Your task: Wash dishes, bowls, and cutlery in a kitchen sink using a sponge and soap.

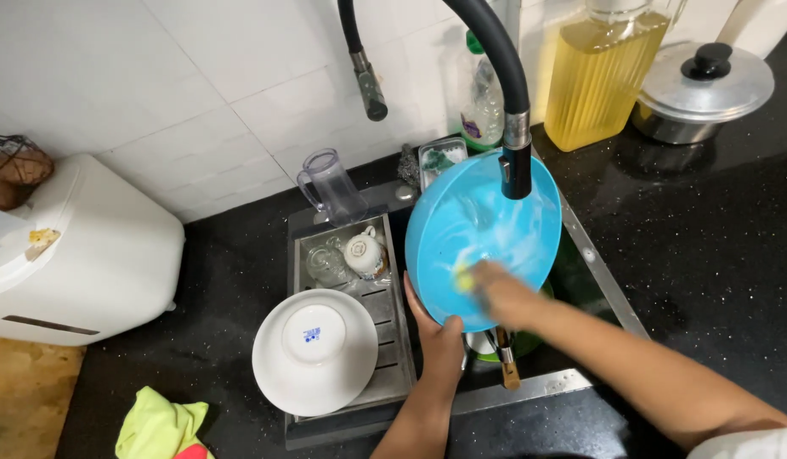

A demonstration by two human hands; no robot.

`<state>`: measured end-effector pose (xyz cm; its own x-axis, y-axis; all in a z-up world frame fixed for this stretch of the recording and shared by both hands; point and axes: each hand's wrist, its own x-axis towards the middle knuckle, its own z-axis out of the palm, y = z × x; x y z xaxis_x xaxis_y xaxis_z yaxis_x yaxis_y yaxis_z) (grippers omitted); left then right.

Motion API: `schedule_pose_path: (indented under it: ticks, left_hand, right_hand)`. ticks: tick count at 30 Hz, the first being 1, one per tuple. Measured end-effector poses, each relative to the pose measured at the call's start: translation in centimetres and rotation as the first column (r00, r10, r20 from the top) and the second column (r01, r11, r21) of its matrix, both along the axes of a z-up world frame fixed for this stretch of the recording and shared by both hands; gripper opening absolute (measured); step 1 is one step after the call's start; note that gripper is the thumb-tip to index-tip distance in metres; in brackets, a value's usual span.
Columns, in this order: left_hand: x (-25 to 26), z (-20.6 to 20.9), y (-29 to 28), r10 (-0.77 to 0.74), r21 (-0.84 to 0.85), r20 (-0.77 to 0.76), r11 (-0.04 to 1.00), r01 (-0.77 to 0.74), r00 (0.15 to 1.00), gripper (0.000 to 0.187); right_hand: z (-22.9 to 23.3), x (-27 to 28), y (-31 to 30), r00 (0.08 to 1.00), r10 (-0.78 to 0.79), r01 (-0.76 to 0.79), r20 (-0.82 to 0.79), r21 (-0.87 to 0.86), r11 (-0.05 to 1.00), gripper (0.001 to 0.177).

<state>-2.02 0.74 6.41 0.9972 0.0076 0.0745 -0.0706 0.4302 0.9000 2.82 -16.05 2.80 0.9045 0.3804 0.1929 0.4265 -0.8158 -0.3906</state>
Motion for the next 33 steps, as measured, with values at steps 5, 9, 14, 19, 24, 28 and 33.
schedule_pose_path:
  ticks: [5,9,14,19,24,28,33]
  left_hand:
    - [-0.1,-0.1,0.2,0.045,-0.032,-0.045,0.998,-0.046,0.998,0.109]
    - [-0.1,0.0,0.1,0.055,0.023,0.002,0.998,-0.055,0.998,0.107]
    - [0.4,-0.8,0.1,-0.031,0.009,-0.109,0.999,0.033,0.994,0.108]
    - [-0.1,1.1,0.5,0.041,0.015,-0.132,0.999,-0.039,0.990,0.107]
    - [-0.2,-0.7,0.1,-0.059,0.021,-0.102,0.998,0.061,0.993,0.104]
    - [0.1,-2.0,0.6,-0.055,0.076,-0.048,0.995,0.059,0.997,0.105]
    - [-0.4,1.7,0.6,0.070,0.015,-0.140,0.998,-0.069,0.988,0.105]
  right_hand:
    - [2.7,-0.5,1.1,0.926,0.195,-0.116,-0.322,0.247,0.962,0.033]
    - [-2.2,3.9,-1.7,0.994,-0.064,0.047,-0.086,-0.191,0.980,0.028]
    - [-0.2,0.5,2.1,0.933,-0.023,0.139,-0.358,0.301,0.944,0.043]
    - [0.8,0.7,-3.0,0.977,0.212,-0.212,0.039,-0.007,0.977,0.034]
    - [-3.1,4.2,-2.6,0.995,-0.088,0.097,0.055,-0.196,0.976,0.031]
    - [-1.3,0.4,2.0,0.983,0.021,0.024,-0.181,0.239,0.971,0.052]
    - [3.7,-0.2,-2.2,0.955,0.198,-0.223,-0.219,-0.095,0.970,0.043]
